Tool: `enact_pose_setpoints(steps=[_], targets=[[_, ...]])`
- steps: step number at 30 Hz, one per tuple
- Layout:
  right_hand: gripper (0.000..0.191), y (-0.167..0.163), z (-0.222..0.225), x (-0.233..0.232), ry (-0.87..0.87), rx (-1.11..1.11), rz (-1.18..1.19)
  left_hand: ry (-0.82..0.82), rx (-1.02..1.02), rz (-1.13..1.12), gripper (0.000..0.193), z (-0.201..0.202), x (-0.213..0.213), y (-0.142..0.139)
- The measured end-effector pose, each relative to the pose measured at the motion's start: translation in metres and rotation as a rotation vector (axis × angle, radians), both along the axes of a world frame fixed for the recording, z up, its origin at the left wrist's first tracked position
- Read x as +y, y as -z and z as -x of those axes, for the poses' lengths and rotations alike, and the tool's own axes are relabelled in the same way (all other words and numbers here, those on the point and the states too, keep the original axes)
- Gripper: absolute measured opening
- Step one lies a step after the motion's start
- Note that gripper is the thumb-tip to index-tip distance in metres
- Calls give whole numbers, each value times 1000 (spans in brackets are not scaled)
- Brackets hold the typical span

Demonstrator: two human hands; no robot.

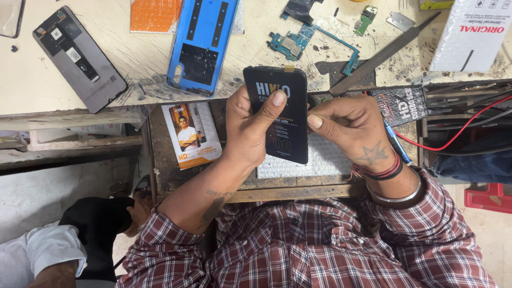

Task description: The person uses a metal prying tool to separate the back cover from a smartphone, then wipes the cover with a cloth. They place the cover aside and handle the phone's internal components, including the battery and motherboard, while another person hands over a green phone back cover. The person continues to manipulate the phone internals and tools on the workbench.

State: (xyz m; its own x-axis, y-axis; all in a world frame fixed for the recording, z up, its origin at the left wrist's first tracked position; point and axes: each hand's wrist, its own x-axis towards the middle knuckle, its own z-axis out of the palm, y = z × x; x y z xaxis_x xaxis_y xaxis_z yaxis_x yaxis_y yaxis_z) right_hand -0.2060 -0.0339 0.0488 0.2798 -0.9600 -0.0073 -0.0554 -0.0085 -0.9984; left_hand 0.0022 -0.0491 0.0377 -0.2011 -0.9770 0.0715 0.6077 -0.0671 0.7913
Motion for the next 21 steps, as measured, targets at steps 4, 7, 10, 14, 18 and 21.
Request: enact_pose_setpoints(steps=[4, 7, 10, 14, 18, 21], targets=[[16, 0, 0, 0, 3, 3, 2, -7, -6, 8, 20, 0, 0, 1], [16, -1, 0, 0, -4, -9, -12, -9, -6, 4, 20, 0, 0, 2], [16, -2, 0, -1, -9, -3, -9, -13, -11, 12, 20, 0, 0, 2], [17, -2, -1, 0, -8, -20, -17, -15, -25, 11, 19, 0, 0, 2], [17, -2, -1, 0, -6, -14, -14, -15, -17, 19, 19, 0, 0, 1], [17, -2, 0, -1, -4, -9, -13, -14, -12, 20, 19, 0, 0, 1]])
